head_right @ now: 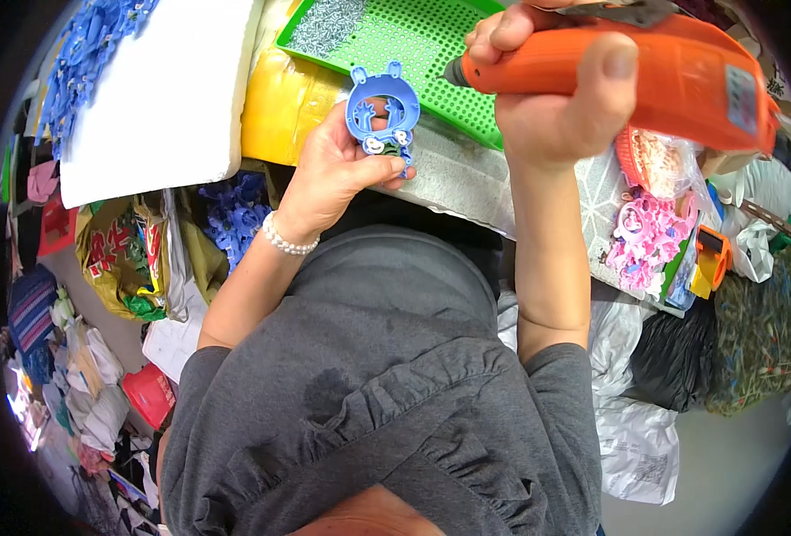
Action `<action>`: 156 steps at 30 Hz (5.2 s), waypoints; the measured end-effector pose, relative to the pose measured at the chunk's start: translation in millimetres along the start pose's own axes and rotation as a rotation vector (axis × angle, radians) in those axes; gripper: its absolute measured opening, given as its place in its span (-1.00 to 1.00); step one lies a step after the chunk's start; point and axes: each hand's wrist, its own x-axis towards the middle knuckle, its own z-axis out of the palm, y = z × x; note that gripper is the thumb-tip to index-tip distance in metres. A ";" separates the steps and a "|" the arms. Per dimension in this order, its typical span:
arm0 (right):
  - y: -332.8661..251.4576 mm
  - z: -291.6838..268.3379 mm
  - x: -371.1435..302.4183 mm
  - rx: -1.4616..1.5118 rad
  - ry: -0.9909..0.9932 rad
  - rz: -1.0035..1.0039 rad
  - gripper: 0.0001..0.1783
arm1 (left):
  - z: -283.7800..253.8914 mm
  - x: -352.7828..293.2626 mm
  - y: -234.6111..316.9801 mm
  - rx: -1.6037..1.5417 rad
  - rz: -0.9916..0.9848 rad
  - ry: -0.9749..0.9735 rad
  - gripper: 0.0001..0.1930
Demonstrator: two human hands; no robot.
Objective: Assembling small plastic components into a blue frame using an electric screwdriver.
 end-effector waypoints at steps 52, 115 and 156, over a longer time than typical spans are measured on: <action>7.1 44.0 -47.7 0.143 -0.258 0.054 -0.14 | -4.6 -0.1 -0.8 0.118 -0.016 -0.021 -0.62; 9.4 41.7 -46.5 0.151 -0.295 0.052 -0.14 | -8.4 1.4 -2.3 0.012 -0.004 -0.119 -0.54; -40.4 25.8 -45.9 0.086 -0.217 0.038 -0.16 | -11.5 -30.5 -6.7 -0.111 0.002 -0.182 -0.49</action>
